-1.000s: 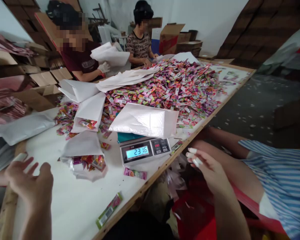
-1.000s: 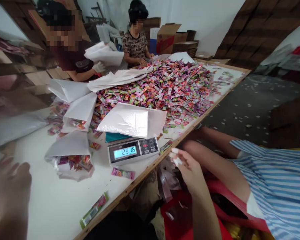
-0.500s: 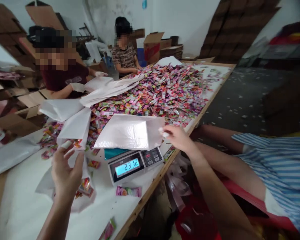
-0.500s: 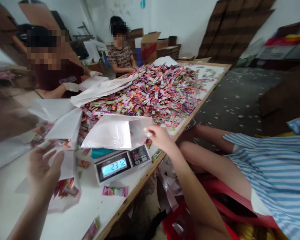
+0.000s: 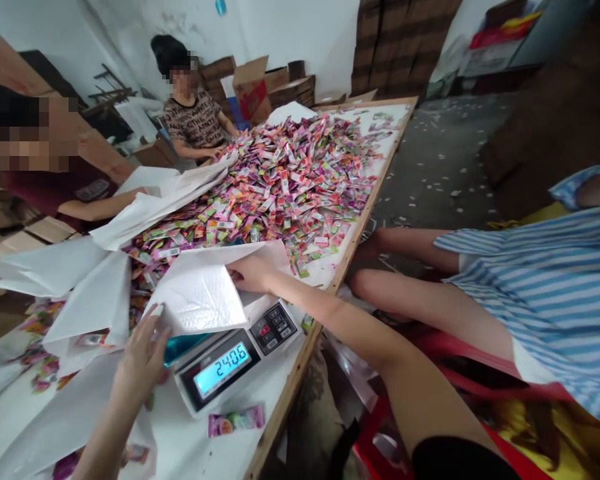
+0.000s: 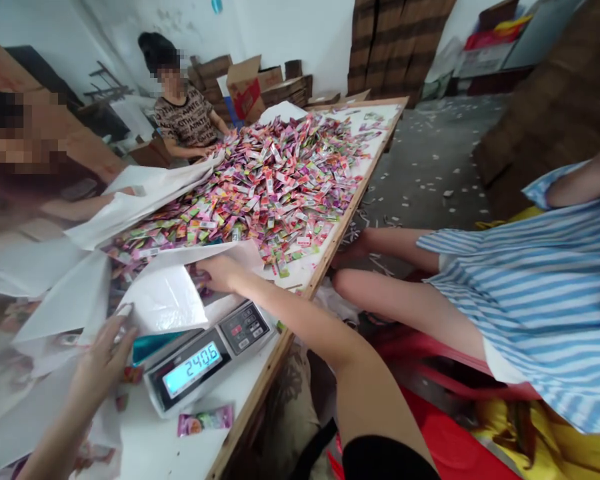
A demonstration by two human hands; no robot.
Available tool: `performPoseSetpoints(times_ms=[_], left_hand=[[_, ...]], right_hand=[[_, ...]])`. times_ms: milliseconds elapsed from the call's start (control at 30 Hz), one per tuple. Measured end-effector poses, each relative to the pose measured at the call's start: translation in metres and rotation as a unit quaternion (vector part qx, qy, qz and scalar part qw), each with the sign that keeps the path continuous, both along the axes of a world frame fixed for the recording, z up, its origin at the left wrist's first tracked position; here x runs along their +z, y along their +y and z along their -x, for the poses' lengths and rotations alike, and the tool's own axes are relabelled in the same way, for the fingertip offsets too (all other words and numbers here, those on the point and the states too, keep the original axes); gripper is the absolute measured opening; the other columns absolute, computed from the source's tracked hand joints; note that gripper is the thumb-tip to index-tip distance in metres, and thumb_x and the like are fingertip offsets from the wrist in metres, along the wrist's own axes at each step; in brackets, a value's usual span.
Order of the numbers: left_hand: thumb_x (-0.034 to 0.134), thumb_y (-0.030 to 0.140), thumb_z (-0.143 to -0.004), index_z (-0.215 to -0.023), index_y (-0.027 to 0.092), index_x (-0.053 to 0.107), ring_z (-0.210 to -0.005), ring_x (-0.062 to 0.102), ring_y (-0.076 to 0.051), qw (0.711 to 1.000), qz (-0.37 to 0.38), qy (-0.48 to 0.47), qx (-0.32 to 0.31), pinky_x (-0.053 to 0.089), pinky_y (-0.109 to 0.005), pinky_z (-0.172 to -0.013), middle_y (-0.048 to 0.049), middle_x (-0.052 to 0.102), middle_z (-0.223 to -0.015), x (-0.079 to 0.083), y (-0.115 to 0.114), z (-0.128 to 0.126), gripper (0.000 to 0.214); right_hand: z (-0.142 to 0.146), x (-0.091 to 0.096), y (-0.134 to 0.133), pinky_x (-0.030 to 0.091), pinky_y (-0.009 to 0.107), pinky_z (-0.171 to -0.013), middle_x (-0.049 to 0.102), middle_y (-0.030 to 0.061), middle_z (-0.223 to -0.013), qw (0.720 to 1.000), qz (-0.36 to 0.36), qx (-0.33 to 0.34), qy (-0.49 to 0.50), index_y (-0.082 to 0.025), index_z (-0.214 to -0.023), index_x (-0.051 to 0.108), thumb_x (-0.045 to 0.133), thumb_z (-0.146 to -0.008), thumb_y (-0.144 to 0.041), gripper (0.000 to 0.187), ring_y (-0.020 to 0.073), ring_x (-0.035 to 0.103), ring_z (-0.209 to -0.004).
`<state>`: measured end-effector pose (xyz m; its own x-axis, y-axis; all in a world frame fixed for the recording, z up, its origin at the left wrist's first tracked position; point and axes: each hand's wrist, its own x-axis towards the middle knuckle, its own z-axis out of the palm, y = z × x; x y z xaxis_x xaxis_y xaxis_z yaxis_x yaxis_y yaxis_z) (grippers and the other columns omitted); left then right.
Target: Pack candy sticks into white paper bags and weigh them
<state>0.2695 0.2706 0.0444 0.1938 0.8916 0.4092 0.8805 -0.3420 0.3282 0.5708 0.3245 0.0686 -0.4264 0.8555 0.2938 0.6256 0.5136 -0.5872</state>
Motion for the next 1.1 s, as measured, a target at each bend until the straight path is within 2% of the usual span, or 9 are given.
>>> performPoseSetpoints(times_ms=[167, 300, 367, 467, 600, 700, 767, 933, 1100], left_hand=[[0.043, 0.038, -0.086, -0.117, 0.017, 0.058, -0.122, 0.051, -0.033, 1.000, -0.006, 0.021, 0.021, 0.040, -0.054, -0.103, -0.0152, 0.059, -0.124, -0.007, 0.038, 0.018, 0.041], [0.044, 0.040, -0.084, -0.114, 0.015, 0.057, -0.119, 0.052, -0.035, 0.998, 0.009, 0.025, 0.050, 0.039, -0.058, -0.101, -0.0151, 0.060, -0.120, 0.001, 0.053, 0.023, 0.041], [0.050, 0.042, -0.080, -0.119, 0.013, 0.054, -0.117, 0.052, -0.036, 0.997, -0.001, 0.022, 0.076, 0.040, -0.057, -0.100, -0.0153, 0.060, -0.119, 0.010, 0.044, 0.023, 0.048], [0.055, 0.044, -0.077, -0.127, 0.012, 0.048, -0.115, 0.053, -0.035, 0.994, -0.031, 0.012, 0.107, 0.043, -0.053, -0.098, -0.0180, 0.058, -0.119, 0.023, 0.015, 0.024, 0.060], [0.055, 0.047, -0.079, -0.129, 0.016, 0.047, -0.114, 0.054, -0.032, 0.991, -0.057, -0.004, 0.117, 0.044, -0.048, -0.096, -0.0159, 0.059, -0.120, 0.038, -0.026, 0.028, 0.060], [0.056, 0.046, -0.080, -0.129, 0.019, 0.047, -0.117, 0.052, -0.031, 0.990, -0.069, -0.022, 0.125, 0.044, -0.047, -0.097, -0.0139, 0.056, -0.127, 0.043, -0.047, 0.034, 0.057], [0.057, 0.045, -0.080, -0.129, 0.020, 0.048, -0.116, 0.054, -0.031, 0.987, -0.066, -0.041, 0.138, 0.045, -0.046, -0.096, -0.0130, 0.056, -0.128, 0.044, -0.054, 0.039, 0.056], [0.060, 0.042, -0.079, -0.133, 0.020, 0.046, -0.116, 0.054, -0.030, 0.985, -0.080, -0.086, 0.127, 0.046, -0.044, -0.096, -0.0115, 0.056, -0.130, 0.048, -0.059, 0.038, 0.060], [0.062, 0.036, -0.079, -0.133, 0.023, 0.044, -0.120, 0.052, -0.026, 0.986, -0.104, -0.094, 0.085, 0.043, -0.043, -0.101, -0.0094, 0.053, -0.133, 0.056, -0.066, 0.015, 0.058]], right_hand=[[-0.031, 0.010, -0.025, 0.039, 0.023, -0.068, 0.071, 0.0062, -0.088, 0.996, -0.013, -0.068, -0.059, -0.019, -0.091, 0.071, 0.057, -0.077, -0.014, 0.020, 0.0188, 0.062, -0.085], [-0.052, 0.022, -0.056, 0.039, 0.025, -0.069, 0.071, 0.0067, -0.085, 0.992, -0.008, -0.119, -0.051, -0.019, -0.087, 0.073, 0.054, -0.080, -0.014, 0.020, 0.0177, 0.061, -0.079], [-0.067, 0.024, -0.079, 0.039, 0.025, -0.067, 0.070, 0.0067, -0.082, 0.989, 0.003, -0.142, -0.027, -0.017, -0.086, 0.073, 0.053, -0.082, -0.015, 0.021, 0.0163, 0.060, -0.074], [-0.096, 0.020, -0.116, 0.041, 0.025, -0.065, 0.070, 0.0063, -0.080, 0.980, 0.002, -0.192, 0.055, -0.015, -0.085, 0.073, 0.055, -0.081, -0.020, 0.019, 0.0161, 0.060, -0.071], [-0.139, 0.005, -0.147, 0.047, 0.027, -0.069, 0.070, 0.0039, -0.083, 0.932, -0.003, -0.287, 0.219, -0.017, -0.088, 0.073, 0.065, -0.073, -0.031, 0.022, 0.0191, 0.063, -0.077], [-0.158, -0.009, -0.147, 0.048, 0.031, -0.074, 0.071, 0.0043, -0.082, 0.884, -0.006, -0.391, 0.257, -0.016, -0.086, 0.074, 0.068, -0.065, -0.030, 0.026, 0.0212, 0.063, -0.077], [-0.163, -0.017, -0.137, 0.048, 0.032, -0.074, 0.072, 0.0056, -0.083, 0.864, -0.009, -0.434, 0.255, -0.015, -0.087, 0.075, 0.067, -0.064, -0.027, 0.028, 0.0212, 0.063, -0.077], [-0.155, -0.023, -0.106, 0.045, 0.026, -0.065, 0.072, 0.0069, -0.081, 0.854, -0.032, -0.448, 0.262, -0.012, -0.089, 0.075, 0.065, -0.068, -0.023, 0.025, 0.0175, 0.061, -0.071], [-0.146, -0.020, -0.081, 0.042, 0.025, -0.060, 0.071, 0.0066, -0.075, 0.841, -0.055, -0.458, 0.283, -0.010, -0.089, 0.074, 0.065, -0.069, -0.020, 0.024, 0.0164, 0.058, -0.068]])
